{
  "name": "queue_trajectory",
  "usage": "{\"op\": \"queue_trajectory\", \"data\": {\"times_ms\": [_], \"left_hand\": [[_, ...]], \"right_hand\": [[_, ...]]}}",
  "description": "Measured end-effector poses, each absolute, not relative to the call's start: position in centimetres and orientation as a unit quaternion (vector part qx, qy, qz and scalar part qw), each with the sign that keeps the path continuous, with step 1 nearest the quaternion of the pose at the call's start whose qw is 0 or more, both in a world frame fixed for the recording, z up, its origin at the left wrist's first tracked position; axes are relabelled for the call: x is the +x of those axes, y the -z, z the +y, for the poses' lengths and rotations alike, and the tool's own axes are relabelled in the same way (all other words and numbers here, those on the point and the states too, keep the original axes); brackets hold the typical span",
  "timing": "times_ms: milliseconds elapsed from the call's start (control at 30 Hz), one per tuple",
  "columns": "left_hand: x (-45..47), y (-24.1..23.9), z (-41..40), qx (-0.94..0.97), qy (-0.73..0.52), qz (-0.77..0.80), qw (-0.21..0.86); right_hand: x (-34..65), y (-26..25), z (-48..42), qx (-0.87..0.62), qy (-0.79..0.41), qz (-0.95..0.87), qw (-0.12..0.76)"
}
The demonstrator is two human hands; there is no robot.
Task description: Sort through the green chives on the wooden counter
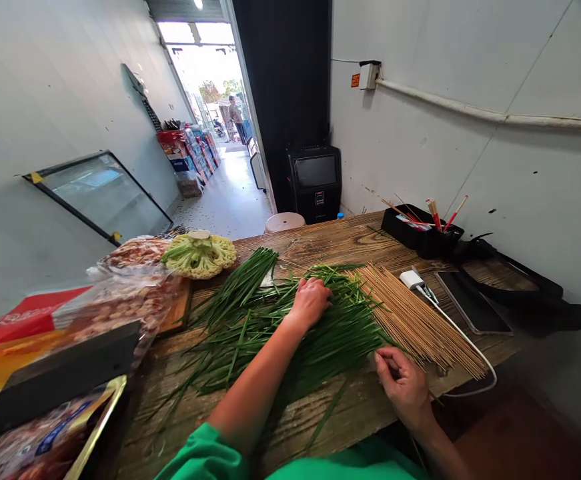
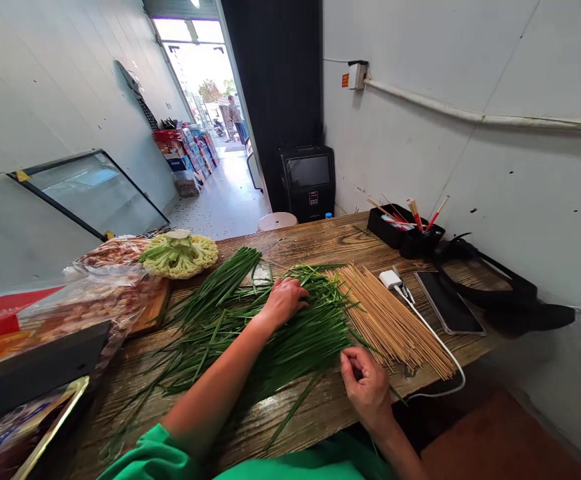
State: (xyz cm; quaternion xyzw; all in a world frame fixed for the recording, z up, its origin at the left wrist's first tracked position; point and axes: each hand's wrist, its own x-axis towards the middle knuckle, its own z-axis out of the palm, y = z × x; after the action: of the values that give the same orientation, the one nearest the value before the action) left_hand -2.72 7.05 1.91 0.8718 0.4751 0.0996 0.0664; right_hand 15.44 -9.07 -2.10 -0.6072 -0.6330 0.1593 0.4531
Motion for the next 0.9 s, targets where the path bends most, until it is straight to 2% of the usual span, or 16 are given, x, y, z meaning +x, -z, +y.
{"op": "queue_trajectory", "data": {"times_ms": [133,333,567,900], "left_hand": [[-2.4,-2.0,7.0,0.863,-0.118,0.485,0.077],[-1.9,-2.6,6.8,0.844,-0.226,0.468,0.131],[-1.6,-3.0,6.4,0.819,-0.247,0.440,0.274],[-1.5,-3.7,5.6,0.815,-0.277,0.402,0.311]], "right_hand": [[15.4,2.1,-9.1,-0.608,-0.165,-0.629,0.455],[15.4,2.1,-9.1,-0.608,-0.169,-0.627,0.457],[15.4,2.4,-9.1,-0.611,-0.173,-0.624,0.456],[15.4,2.5,-9.2,-0.615,-0.195,-0.614,0.455]]}}
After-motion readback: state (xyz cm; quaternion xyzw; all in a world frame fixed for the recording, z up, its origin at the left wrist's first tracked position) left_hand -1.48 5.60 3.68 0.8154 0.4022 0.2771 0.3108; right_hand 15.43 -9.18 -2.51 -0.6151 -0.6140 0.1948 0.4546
